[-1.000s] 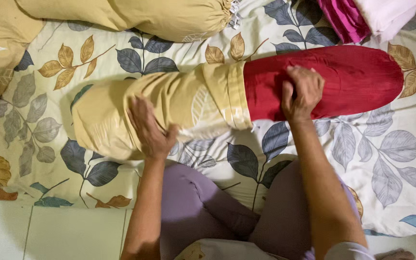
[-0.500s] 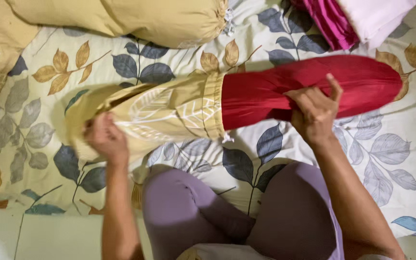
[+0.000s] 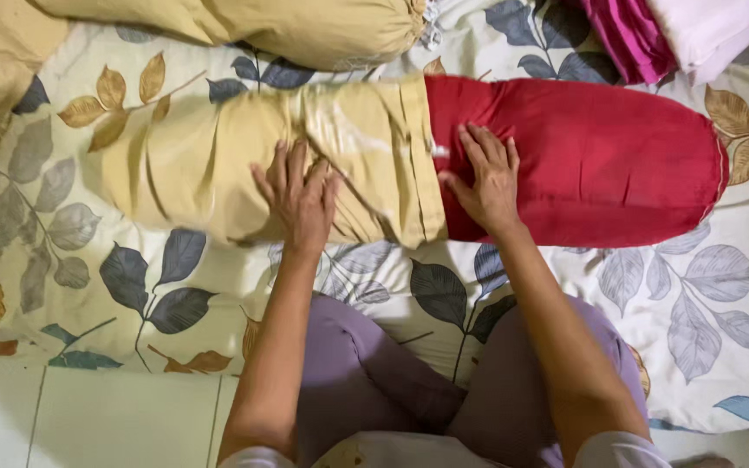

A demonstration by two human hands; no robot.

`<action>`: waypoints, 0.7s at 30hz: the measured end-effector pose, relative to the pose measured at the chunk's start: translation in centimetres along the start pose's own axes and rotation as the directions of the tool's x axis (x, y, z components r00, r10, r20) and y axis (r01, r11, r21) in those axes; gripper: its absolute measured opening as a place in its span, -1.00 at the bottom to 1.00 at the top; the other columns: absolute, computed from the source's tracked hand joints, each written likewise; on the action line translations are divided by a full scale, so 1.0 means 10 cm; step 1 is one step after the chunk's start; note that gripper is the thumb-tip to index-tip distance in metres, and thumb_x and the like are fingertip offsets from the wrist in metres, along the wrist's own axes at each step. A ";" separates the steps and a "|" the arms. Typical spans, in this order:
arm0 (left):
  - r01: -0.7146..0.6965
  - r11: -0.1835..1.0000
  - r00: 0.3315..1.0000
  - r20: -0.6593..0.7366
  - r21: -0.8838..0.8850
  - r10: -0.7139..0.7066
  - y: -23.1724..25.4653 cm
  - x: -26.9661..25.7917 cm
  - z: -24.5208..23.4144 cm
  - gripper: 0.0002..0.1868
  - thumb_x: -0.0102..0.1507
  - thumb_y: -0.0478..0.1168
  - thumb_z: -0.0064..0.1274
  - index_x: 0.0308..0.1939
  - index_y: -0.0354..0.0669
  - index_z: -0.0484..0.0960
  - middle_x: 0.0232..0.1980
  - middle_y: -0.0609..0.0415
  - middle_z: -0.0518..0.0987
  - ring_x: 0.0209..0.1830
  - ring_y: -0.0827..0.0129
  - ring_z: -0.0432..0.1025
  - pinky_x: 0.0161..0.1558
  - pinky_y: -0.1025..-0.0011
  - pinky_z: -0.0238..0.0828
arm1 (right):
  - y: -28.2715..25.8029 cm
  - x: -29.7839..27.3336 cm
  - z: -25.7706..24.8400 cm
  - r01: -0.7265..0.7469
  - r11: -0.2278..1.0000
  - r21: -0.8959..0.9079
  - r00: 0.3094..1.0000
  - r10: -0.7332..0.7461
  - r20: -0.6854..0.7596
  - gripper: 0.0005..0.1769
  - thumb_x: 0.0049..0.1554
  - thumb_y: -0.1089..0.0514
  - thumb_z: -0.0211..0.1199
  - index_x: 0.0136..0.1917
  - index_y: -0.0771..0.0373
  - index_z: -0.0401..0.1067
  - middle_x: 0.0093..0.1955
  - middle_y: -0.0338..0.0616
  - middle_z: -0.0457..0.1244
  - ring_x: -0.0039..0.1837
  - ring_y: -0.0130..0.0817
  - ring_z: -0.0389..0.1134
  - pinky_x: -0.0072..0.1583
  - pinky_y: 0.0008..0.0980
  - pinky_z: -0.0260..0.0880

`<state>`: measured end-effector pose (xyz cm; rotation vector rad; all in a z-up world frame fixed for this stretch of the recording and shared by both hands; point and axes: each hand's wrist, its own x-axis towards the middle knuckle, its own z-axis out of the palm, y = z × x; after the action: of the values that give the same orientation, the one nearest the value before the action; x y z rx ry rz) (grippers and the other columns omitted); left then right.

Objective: The person sits on a bed and removes several cylindrical pillows from a long beige drawstring storage bag. They pull out a red pillow, then a green one, and finally a purple and white striped one, placing them on the bed.

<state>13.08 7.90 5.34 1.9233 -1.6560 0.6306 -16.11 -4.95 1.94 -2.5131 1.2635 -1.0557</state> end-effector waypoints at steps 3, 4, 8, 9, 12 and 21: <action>0.065 0.991 0.998 0.026 -0.120 -0.062 -0.07 0.11 0.36 -0.91 0.34 -0.24 0.12 -0.08 0.03 0.65 0.16 0.07 0.54 0.35 0.15 0.31 0.49 -0.10 -0.08 | 0.15 0.03 0.23 -0.056 0.997 -0.055 0.998 0.058 0.030 -0.72 0.18 0.13 0.36 0.17 0.15 0.50 0.20 -0.15 0.34 0.30 -0.17 0.31 0.55 0.07 -0.05; 0.096 0.990 0.994 0.062 -0.100 -0.090 -0.13 0.17 0.44 -0.92 0.37 -0.26 0.12 -0.07 0.01 0.65 0.09 0.07 0.53 0.28 0.16 0.34 0.49 -0.07 -0.03 | 0.22 0.03 0.26 -0.087 0.992 -0.096 0.995 0.091 0.043 -0.86 0.20 0.19 0.33 0.06 0.11 0.54 0.11 -0.23 0.38 0.24 -0.22 0.35 0.57 0.03 -0.01; 0.543 0.812 0.839 0.172 -0.213 -0.516 -0.56 0.30 0.44 -0.89 0.36 -0.25 -0.02 -0.11 0.05 0.60 0.04 0.24 0.42 0.06 0.24 0.40 0.30 -0.05 0.23 | 0.52 0.19 0.26 -0.040 0.998 -0.041 0.998 0.039 -0.041 -0.98 0.21 0.21 0.33 -0.05 0.14 0.53 -0.04 -0.18 0.37 0.10 -0.15 0.36 0.44 0.00 0.14; 0.879 0.284 0.446 0.447 -0.384 -0.775 -0.75 0.28 0.33 -0.88 0.42 -0.13 -0.09 -0.20 0.08 0.53 0.07 0.32 0.33 -0.02 0.24 0.40 0.17 -0.06 0.45 | 0.54 0.23 0.23 -0.073 0.997 -0.036 0.996 0.071 -0.052 -0.97 0.23 0.20 0.34 -0.03 0.15 0.52 -0.03 -0.16 0.37 0.11 -0.13 0.36 0.43 -0.02 0.18; 0.393 0.919 0.915 0.080 0.031 -0.394 -1.00 0.16 0.15 -0.92 0.49 -0.15 0.11 0.04 0.08 0.65 0.15 0.18 0.52 0.32 0.25 0.38 0.56 -0.07 0.05 | 0.42 0.24 0.09 -0.049 0.998 -0.033 0.990 0.044 -0.135 -0.91 0.31 0.23 0.30 0.11 0.14 0.52 0.06 -0.14 0.37 0.19 -0.11 0.36 0.41 -0.05 0.23; 0.671 -0.367 0.163 0.611 -0.644 -0.774 -0.16 -1.17 1.28 -0.24 0.24 -0.10 0.16 0.40 -0.18 0.10 0.31 -0.09 0.40 0.05 0.18 0.44 -0.31 0.21 0.49 | -0.19 -0.48 0.02 0.389 0.893 -0.225 0.917 -0.352 0.187 -0.36 -0.11 0.38 0.24 0.29 0.23 0.47 0.29 -0.08 0.39 0.33 -0.17 0.37 0.40 -0.05 0.24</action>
<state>13.12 8.43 -12.10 1.4417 0.0175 -0.7107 -16.74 -0.19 0.04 -3.0579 0.9549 -0.7942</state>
